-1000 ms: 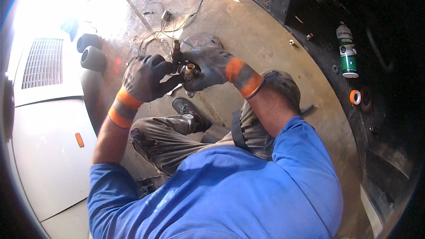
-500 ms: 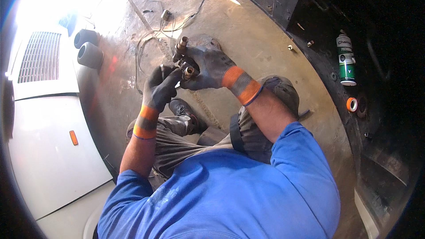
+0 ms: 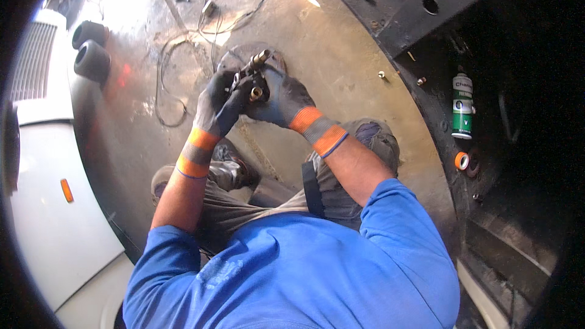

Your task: The person sits on the floor and disassembles a mechanical component, likely a brake master cylinder, by removing a bolt and separating the housing. They then inspect the internal parts and a rubber seal before reassembling the unit.

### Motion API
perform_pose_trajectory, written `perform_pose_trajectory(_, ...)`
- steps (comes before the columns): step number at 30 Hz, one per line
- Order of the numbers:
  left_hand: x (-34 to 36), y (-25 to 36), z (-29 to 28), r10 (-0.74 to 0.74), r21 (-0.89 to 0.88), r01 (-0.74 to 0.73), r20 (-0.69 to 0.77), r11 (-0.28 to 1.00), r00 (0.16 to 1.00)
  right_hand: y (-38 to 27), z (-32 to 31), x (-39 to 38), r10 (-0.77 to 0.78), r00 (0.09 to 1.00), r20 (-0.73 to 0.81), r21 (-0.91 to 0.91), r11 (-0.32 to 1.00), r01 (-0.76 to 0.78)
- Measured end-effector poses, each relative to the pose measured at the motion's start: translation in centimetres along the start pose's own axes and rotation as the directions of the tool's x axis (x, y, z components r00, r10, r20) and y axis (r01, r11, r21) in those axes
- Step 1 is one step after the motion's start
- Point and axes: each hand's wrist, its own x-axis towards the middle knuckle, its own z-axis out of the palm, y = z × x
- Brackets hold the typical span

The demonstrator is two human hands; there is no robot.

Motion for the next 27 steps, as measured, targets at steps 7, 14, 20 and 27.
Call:
perform_pose_trajectory(7,0.8,-1.8,0.1,0.196,0.029,-0.194,-0.068,0.981,0.978,2.2,2.5,1.1,-0.214,0.967,-0.138,0.073,0.972,0.225)
perform_pose_trajectory(14,1.0,-1.4,-0.2,0.099,-0.05,-0.098,0.002,0.994,0.995,0.6,1.3,0.7,-0.09,0.99,-0.112,0.001,0.996,0.091)
perform_pose_trajectory(20,1.3,1.2,-2.9,-0.25,-0.47,0.254,0.073,0.845,0.966,3.4,1.2,1.3,-0.092,0.982,-0.162,0.304,0.943,0.139)
perform_pose_trajectory(27,3.6,1.4,-2.5,-0.291,-0.637,0.329,0.168,0.697,0.942,2.8,-0.1,0.8,0.035,0.991,-0.126,0.564,0.825,0.043)
